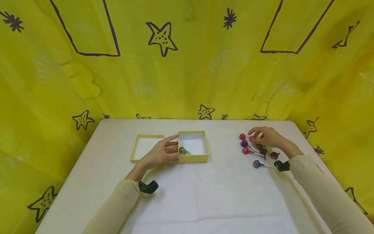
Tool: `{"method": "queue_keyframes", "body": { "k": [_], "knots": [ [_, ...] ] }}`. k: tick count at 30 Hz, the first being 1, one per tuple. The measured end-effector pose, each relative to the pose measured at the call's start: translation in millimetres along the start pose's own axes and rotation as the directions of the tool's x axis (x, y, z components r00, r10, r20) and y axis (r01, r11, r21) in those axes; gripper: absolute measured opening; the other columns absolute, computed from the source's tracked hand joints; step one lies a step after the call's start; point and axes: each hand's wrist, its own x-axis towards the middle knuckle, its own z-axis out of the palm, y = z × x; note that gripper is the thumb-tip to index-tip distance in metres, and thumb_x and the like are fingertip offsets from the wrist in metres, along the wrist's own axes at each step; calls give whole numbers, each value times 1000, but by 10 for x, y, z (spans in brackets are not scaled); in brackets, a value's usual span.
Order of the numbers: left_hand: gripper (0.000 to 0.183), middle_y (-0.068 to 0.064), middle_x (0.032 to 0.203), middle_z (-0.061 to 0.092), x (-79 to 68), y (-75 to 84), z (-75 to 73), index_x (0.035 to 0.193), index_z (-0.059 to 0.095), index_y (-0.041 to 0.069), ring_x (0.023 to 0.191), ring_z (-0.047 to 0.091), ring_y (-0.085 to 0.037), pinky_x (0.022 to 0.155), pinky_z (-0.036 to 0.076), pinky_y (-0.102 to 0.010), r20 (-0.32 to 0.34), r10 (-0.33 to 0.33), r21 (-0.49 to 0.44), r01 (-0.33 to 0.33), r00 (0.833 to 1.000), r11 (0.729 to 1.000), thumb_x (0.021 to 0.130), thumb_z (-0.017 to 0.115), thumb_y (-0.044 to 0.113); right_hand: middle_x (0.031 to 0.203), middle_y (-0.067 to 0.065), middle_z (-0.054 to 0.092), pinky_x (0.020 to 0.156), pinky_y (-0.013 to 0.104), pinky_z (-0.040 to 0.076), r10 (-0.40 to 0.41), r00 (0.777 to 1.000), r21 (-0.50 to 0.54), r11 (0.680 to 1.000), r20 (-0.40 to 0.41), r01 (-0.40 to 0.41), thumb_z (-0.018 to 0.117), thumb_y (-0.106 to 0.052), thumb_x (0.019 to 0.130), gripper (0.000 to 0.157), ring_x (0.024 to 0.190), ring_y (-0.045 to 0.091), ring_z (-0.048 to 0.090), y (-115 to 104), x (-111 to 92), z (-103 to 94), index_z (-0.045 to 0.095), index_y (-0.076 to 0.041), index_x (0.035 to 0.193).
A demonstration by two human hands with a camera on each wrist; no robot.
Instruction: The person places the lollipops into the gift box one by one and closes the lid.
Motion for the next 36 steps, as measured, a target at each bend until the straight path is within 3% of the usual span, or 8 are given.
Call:
{"method": "queue_keyframes", "body": {
  "k": [18, 36],
  "knots": [
    [90, -30, 158, 35, 22, -17, 0, 164, 25, 13, 142, 42, -46, 91, 61, -45, -18, 0, 50, 1, 1000, 999, 91, 74, -4, 103, 14, 73, 64, 29, 55, -4, 1000, -15, 1000, -19, 4, 75, -10, 94, 24, 81, 22, 63, 96, 23, 46, 72, -5, 118],
    [89, -31, 158, 33, 19, -13, 11, 164, 26, 11, 138, 46, -48, 91, 61, -48, -23, -10, 20, 11, 1000, 1000, 90, 73, -8, 101, 12, 72, 65, 28, 55, 10, 1000, -16, 1000, -23, -10, 73, -8, 95, 19, 82, 23, 62, 108, 26, 72, 73, -8, 114]
  ]
}}
